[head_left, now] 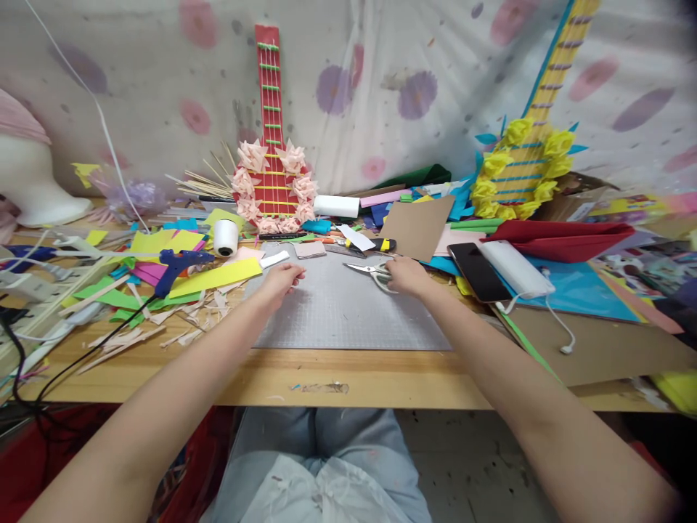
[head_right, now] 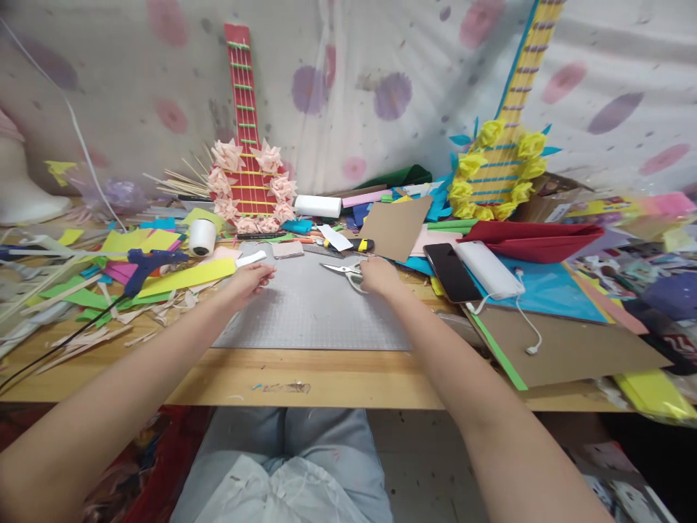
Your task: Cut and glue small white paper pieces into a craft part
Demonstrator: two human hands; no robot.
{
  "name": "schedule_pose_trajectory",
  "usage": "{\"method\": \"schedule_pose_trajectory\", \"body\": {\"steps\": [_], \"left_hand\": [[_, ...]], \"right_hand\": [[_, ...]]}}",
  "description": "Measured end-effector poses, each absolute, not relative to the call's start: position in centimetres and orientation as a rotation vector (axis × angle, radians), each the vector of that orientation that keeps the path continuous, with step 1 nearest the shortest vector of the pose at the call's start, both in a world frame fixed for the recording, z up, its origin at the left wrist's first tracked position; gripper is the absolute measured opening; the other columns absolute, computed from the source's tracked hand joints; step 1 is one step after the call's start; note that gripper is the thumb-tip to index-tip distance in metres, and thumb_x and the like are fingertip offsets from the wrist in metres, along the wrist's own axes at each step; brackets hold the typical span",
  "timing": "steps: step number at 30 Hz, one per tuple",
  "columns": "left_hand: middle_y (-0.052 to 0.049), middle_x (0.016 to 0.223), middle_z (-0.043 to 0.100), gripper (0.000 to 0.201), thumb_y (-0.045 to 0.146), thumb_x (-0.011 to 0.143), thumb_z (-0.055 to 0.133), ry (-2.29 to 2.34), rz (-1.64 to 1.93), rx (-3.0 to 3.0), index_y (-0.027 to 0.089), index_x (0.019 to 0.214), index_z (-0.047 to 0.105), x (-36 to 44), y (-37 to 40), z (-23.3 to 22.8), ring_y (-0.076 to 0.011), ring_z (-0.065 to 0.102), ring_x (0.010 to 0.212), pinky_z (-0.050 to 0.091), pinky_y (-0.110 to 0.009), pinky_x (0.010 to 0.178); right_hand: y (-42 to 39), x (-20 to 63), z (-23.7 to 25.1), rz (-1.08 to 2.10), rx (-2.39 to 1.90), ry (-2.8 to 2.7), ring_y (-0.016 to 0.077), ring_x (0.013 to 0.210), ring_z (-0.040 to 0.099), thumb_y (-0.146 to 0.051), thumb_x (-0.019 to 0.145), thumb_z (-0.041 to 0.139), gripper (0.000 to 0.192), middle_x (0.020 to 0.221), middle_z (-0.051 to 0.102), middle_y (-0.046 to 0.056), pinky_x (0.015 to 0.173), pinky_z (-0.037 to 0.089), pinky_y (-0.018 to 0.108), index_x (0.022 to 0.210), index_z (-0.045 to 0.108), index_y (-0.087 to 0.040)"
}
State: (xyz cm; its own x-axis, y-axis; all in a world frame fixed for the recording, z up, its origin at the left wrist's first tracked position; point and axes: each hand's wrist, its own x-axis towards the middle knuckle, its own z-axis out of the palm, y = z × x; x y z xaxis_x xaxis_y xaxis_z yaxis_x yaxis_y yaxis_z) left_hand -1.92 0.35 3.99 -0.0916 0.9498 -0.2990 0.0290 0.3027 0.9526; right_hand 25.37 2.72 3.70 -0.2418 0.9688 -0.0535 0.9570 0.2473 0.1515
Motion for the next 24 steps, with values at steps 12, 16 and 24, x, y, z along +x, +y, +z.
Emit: {"method": "schedule_pose_trajectory", "body": {"steps": [12, 16, 24], "left_hand": [[0.001, 0.061, 0.052, 0.02, 0.03, 0.058, 0.062, 1.244, 1.196, 0.933, 0.013, 0.068, 0.055, 0.0, -0.3, 4.4, -0.0032, 0.038, 0.046, 0.018, -0.015, 0.038], [0.0, 0.06, 0.052, 0.021, 0.034, 0.061, 0.061, 1.228, 1.185, 1.157, 0.014, 0.068, 0.056, 0.7, -1.1, 5.6, -0.0043, 0.037, 0.048, 0.02, -0.017, 0.04], [0.0, 0.059, 0.053, 0.022, 0.035, 0.059, 0.062, 1.251, 1.012, 1.243, 0.016, 0.068, 0.055, -0.6, -1.2, 5.8, -0.0058, 0.038, 0.049, 0.021, -0.018, 0.042]], "right_hand": [[-0.6, 23.2, 4.5, 0.213, 1.8, 2.81, 0.0256, 0.096, 0.048, -0.055, 0.062, 0.059, 0.059, 0.103, 0.049, 0.014, 0.084, 0.037, 0.033, 0.1, 0.045, -0.012], [-1.1, 21.3, 4.4, 0.052, 1.779, 2.9, 0.0245, 0.099, 0.047, -0.056, 0.062, 0.058, 0.06, 0.106, 0.047, 0.014, 0.085, 0.037, 0.033, 0.102, 0.044, -0.014], [-2.0, 18.0, 5.0, -0.516, 1.789, 2.83, 0.0233, 0.096, 0.05, -0.059, 0.063, 0.058, 0.059, 0.105, 0.052, 0.012, 0.076, 0.039, 0.03, 0.101, 0.045, -0.016]]}}
